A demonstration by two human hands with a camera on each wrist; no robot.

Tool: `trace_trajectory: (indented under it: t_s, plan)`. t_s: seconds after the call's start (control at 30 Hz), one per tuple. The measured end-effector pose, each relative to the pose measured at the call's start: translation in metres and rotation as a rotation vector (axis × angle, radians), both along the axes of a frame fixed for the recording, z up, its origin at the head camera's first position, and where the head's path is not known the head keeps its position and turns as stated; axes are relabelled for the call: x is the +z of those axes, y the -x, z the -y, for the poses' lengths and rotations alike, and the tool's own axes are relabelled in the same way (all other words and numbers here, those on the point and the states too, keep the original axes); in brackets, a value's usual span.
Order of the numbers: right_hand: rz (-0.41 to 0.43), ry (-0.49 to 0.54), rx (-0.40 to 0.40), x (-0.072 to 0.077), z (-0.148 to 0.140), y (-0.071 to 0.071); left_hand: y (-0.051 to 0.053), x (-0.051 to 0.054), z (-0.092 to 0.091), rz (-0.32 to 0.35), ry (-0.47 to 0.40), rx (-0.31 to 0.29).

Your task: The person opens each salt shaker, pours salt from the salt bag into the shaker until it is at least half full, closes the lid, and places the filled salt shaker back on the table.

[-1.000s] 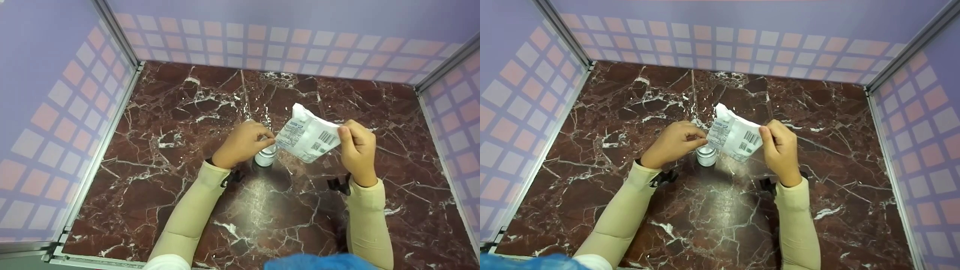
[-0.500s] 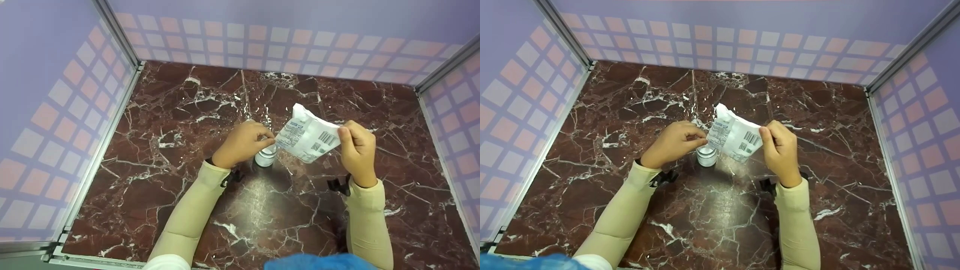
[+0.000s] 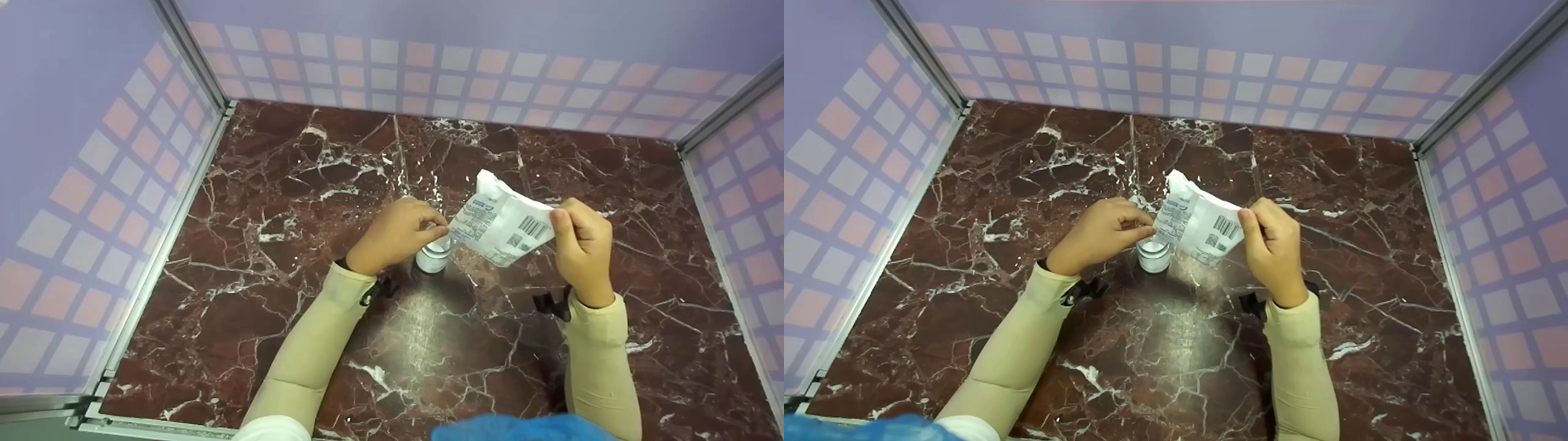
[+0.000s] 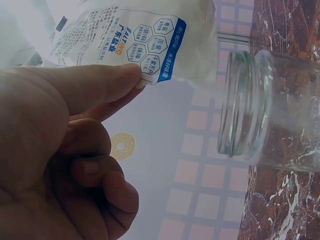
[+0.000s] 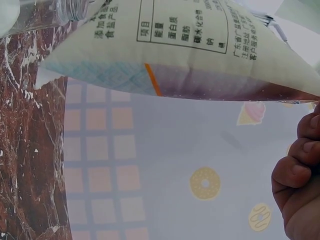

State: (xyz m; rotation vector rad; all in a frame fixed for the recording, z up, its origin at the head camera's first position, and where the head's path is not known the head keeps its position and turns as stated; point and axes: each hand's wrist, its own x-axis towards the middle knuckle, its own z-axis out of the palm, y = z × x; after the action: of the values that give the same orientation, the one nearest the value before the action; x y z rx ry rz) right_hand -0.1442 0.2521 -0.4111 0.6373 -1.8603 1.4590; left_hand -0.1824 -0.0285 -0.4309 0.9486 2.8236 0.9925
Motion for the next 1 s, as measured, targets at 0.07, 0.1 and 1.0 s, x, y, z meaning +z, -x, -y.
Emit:
trace_trajectory:
  t_s: [0.07,0.1,1.0]
  plan:
    - [-0.001,0.002,0.000,-0.0001,0.0001,-0.0001,0.0002,-0.0002,0.0000,-0.001,-0.001,0.002]
    - [-0.002,0.004,0.001,-0.0001,0.0001,0.0000,0.0003,-0.0003,-0.0001,-0.002,0.000,0.003]
    - [-0.016,-0.001,-0.014,0.0065,0.0049,-0.0058,0.0004,-0.0004,-0.0007,-0.016,-0.026,0.021]
